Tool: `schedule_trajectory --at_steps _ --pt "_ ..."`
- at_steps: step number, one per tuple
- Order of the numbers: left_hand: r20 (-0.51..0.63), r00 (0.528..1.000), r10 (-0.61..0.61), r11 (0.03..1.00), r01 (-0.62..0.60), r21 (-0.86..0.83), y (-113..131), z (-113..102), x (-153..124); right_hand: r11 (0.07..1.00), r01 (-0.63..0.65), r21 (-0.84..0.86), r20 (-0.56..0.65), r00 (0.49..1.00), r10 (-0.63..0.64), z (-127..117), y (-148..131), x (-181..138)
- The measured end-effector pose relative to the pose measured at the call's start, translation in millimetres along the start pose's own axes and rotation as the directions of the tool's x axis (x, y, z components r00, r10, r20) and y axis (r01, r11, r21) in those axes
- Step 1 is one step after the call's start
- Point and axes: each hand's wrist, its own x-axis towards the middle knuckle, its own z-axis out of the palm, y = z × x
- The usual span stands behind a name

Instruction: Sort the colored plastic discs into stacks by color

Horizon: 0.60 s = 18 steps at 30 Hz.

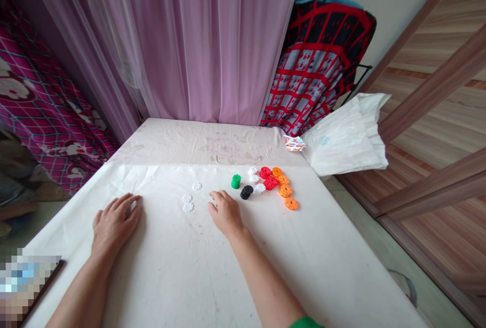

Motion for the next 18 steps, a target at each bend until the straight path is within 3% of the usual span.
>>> schedule_trajectory --at_steps 5,9,13,18 --pt "-0.026 1.000 -0.009 1.000 0.009 -0.015 -0.6 2.5 -0.8 0.988 -0.083 -0.134 0.121 0.988 0.099 12.2 -28.8 51.4" --pt "-0.020 1.000 -0.002 1.000 0.002 -0.015 -1.5 2.9 -0.5 0.978 -0.106 -0.178 0.176 0.975 0.138 16.1 -36.6 65.1" --pt "-0.008 1.000 -0.003 1.000 0.003 -0.010 -1.9 2.1 0.4 0.981 -0.135 -0.138 0.113 0.982 0.151 18.1 -32.4 51.1" --pt "-0.001 1.000 0.001 1.000 -0.001 -0.010 -1.5 0.3 1.2 0.993 -0.103 -0.051 -0.064 0.993 0.099 17.6 -1.7 -4.6"
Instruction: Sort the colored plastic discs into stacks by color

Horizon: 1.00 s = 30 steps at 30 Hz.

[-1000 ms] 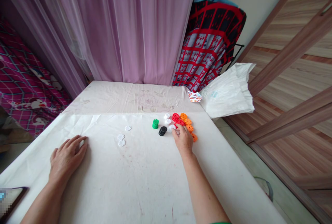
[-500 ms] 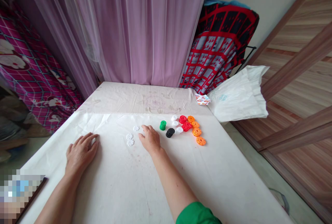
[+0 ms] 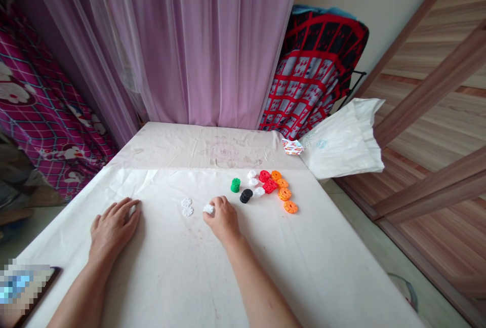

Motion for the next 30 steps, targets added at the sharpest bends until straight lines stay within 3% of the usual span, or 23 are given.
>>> schedule_trajectory --at_steps 3,7,9,11,15,20,26,28,30 --pt "0.013 1.000 -0.004 1.000 0.004 0.012 0.4 -0.9 0.1 0.997 0.016 0.072 -0.204 0.979 -0.001 -13.3 40.8 -30.0" --pt "0.017 1.000 0.002 1.000 -0.002 0.029 1.2 -1.8 0.0 0.985 -0.135 0.103 -0.467 0.868 0.168 -49.8 96.4 -32.8" --pt "0.016 1.000 0.003 0.999 -0.003 0.035 1.6 -1.9 0.3 0.973 -0.209 0.093 -0.486 0.844 0.228 -67.1 114.4 -19.2" --pt "0.017 1.000 0.003 0.999 -0.004 0.039 1.5 -1.7 0.7 0.966 -0.244 0.080 -0.459 0.852 0.253 -77.8 124.0 -2.8" --pt "0.017 1.000 0.009 0.999 -0.009 0.036 -0.1 -0.7 1.5 0.965 -0.261 0.039 -0.388 0.886 0.255 -80.0 128.0 20.9" --pt "-0.002 1.000 0.017 0.999 -0.017 0.027 -1.9 0.9 2.2 0.969 -0.248 -0.005 -0.373 0.900 0.228 -76.9 130.1 27.0" --pt "-0.027 0.999 0.030 0.999 -0.030 0.013 -2.4 3.1 2.5 0.987 -0.146 0.066 -0.444 0.882 0.160 -67.8 115.5 -6.8" --pt "-0.035 0.999 0.031 0.999 -0.030 0.011 -2.3 3.2 2.2 0.993 -0.078 0.092 -0.419 0.901 0.110 -55.4 97.4 -24.0" --pt "-0.038 0.999 0.025 1.000 -0.025 0.008 -1.7 3.2 1.9 0.993 0.013 0.115 -0.308 0.951 0.023 -40.4 72.1 -36.9"
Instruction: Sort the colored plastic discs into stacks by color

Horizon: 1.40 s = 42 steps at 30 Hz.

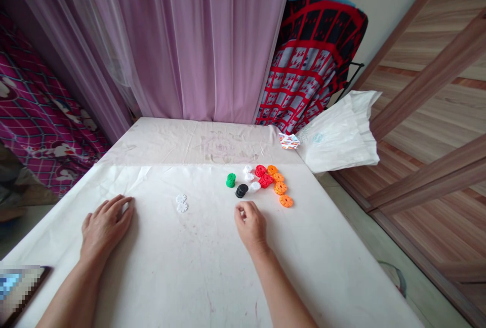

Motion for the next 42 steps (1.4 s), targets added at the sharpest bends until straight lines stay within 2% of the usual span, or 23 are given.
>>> schedule_trajectory --at_steps 2,4,8,12,17,25,28,35,42 --pt "0.003 1.000 -0.010 1.000 0.010 -0.004 0.8 0.1 -0.5 0.997 0.074 0.036 0.155 0.985 -0.079 15.3 -28.0 -10.0" --pt "0.003 1.000 -0.019 1.000 0.019 -0.008 1.6 0.2 -1.3 0.994 0.102 0.026 0.254 0.962 -0.105 30.5 -56.7 -11.4" --pt "0.002 1.000 -0.030 0.999 0.030 -0.012 2.7 -0.7 -3.1 0.990 0.068 -0.121 0.336 0.942 -0.023 56.9 -102.3 1.8" --pt "0.019 0.999 -0.039 0.999 0.040 -0.012 3.6 -2.2 -3.8 0.974 0.094 -0.207 0.402 0.916 -0.003 74.7 -122.2 14.1" --pt "0.026 0.999 -0.037 0.999 0.037 -0.004 2.9 -1.6 -2.9 0.976 0.079 -0.204 0.418 0.908 0.014 74.1 -117.5 11.8" --pt "0.035 0.999 -0.020 1.000 0.020 0.001 2.2 -3.4 -1.5 0.981 0.043 -0.191 0.409 0.912 0.040 34.1 -85.5 -5.4" --pt "0.031 0.999 -0.012 1.000 0.012 -0.010 3.1 -4.7 -1.8 0.976 0.043 -0.214 0.446 0.893 0.059 26.1 -82.9 -1.3" --pt "0.016 1.000 -0.012 1.000 0.013 -0.018 2.7 -3.9 -1.7 0.975 0.103 -0.199 0.524 0.852 0.017 26.4 -81.5 11.5" --pt "0.025 0.999 -0.021 1.000 0.021 -0.011 4.6 -5.3 -1.8 0.970 0.134 -0.201 0.510 0.860 -0.013 26.9 -82.1 7.6"
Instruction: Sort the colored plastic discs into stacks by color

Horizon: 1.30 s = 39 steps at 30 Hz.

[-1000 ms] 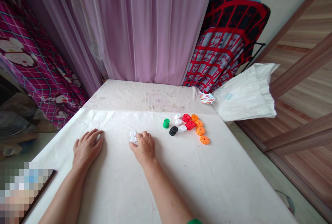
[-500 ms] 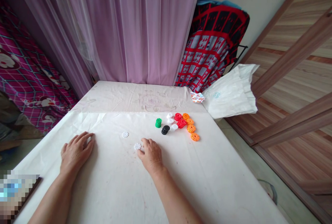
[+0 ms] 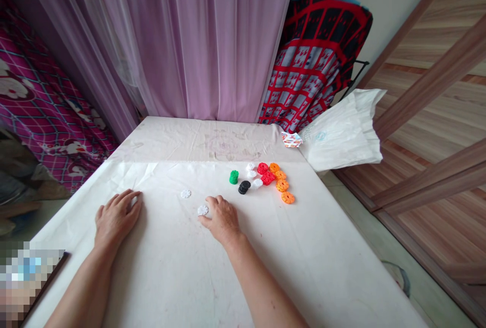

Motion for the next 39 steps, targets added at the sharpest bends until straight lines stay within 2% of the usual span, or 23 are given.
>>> schedule_trajectory --at_steps 7,10,14,16,18,20,23,29,34,37,39 --pt "0.022 1.000 -0.004 1.000 0.004 0.013 0.2 -1.5 0.0 0.999 -0.053 0.002 0.014 0.998 0.053 3.4 -9.7 4.0" --pt "0.023 1.000 -0.002 1.000 0.002 0.015 -0.2 -1.1 0.2 0.995 -0.055 0.086 -0.029 0.998 0.058 6.6 0.9 -3.5" --pt "0.018 1.000 -0.006 1.000 0.005 0.015 0.1 -0.8 0.1 0.975 -0.062 0.215 -0.221 0.969 0.111 -0.7 46.6 -19.7" --pt "0.006 1.000 -0.003 1.000 0.003 0.008 0.5 -1.1 -0.1 0.966 -0.113 0.231 -0.359 0.913 0.192 -13.7 77.3 -21.6" --pt "-0.003 1.000 0.002 1.000 -0.002 -0.002 0.8 -1.6 -0.1 0.959 -0.176 0.221 -0.445 0.857 0.260 -30.8 105.5 -16.1" --pt "-0.001 1.000 0.008 1.000 -0.008 -0.007 0.8 -2.0 -0.1 0.956 -0.234 0.180 -0.468 0.834 0.292 -47.1 126.5 -5.0" --pt "0.009 1.000 0.008 1.000 -0.008 -0.006 -0.2 -1.8 0.1 0.952 -0.291 0.093 -0.444 0.844 0.301 -60.8 142.4 13.9" --pt "-0.001 1.000 0.018 1.000 -0.018 0.004 -4.3 2.4 1.3 0.944 -0.330 0.016 -0.418 0.855 0.306 -55.1 150.1 33.4" --pt "-0.004 1.000 0.012 1.000 -0.012 0.001 -5.8 4.6 1.6 0.958 -0.254 0.136 -0.465 0.837 0.288 -55.5 149.9 24.3" --pt "-0.001 1.000 0.010 1.000 -0.010 0.001 -4.9 3.9 1.4 0.955 -0.202 0.219 -0.539 0.790 0.291 -51.6 134.2 6.7" --pt "0.004 1.000 0.008 1.000 -0.008 0.002 -3.5 2.9 1.0 0.959 -0.147 0.242 -0.541 0.800 0.259 -41.6 112.3 -5.0"
